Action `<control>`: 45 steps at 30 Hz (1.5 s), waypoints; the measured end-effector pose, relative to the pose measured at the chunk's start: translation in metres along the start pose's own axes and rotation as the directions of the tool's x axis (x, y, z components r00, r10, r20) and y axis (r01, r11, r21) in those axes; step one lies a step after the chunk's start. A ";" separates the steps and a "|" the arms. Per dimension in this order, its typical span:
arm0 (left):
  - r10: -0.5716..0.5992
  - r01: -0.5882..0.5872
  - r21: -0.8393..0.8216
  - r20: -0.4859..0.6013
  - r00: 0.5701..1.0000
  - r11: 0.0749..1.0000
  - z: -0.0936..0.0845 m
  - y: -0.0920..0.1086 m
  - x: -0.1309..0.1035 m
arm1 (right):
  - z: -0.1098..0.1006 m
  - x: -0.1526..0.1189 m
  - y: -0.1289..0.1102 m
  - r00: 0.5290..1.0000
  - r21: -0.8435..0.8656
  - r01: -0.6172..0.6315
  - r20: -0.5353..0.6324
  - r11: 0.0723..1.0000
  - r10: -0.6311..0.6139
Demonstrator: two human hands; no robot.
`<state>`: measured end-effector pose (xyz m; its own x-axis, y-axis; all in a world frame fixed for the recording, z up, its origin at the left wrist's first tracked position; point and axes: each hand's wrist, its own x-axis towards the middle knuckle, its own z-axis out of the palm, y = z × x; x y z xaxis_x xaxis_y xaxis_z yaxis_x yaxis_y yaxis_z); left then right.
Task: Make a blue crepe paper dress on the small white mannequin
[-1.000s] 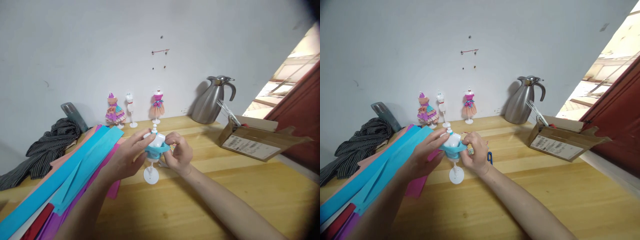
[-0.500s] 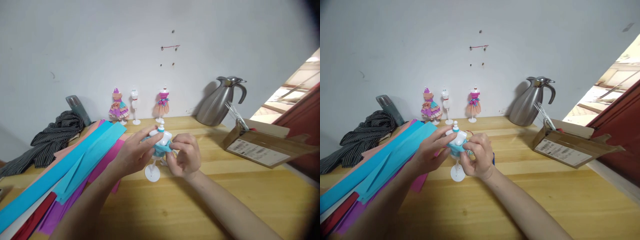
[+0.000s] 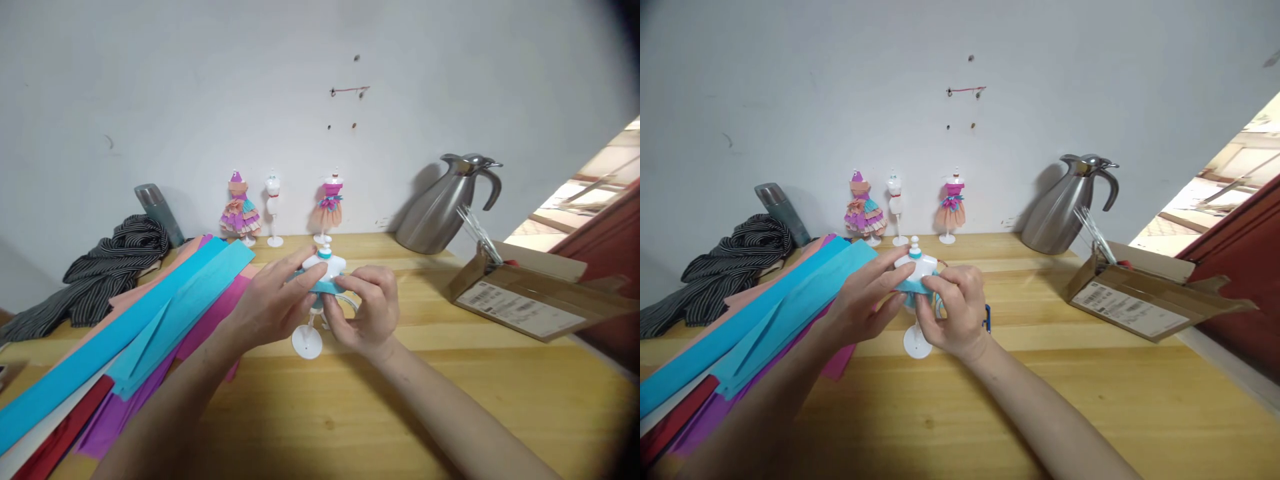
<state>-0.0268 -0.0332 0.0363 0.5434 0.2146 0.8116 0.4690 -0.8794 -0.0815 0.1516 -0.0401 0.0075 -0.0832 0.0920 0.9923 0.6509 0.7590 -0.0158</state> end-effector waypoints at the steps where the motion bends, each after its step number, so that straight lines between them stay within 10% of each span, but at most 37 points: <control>1: 0.015 -0.015 0.026 -0.003 1.000 1.000 0.000 0.000 0.000 | 0.000 0.000 0.000 1.000 0.009 -0.010 0.005 1.000 0.010; 45: 0.165 -0.108 0.249 -0.219 0.962 0.962 0.017 0.005 -0.006 | -0.003 -0.001 0.002 0.999 0.054 0.033 0.000 0.998 -0.033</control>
<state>-0.0164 -0.0315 0.0212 0.4474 -0.0315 0.8938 0.5660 -0.7638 -0.3103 0.1547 -0.0407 0.0068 -0.1046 0.0670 0.9923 0.6064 0.7951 0.0102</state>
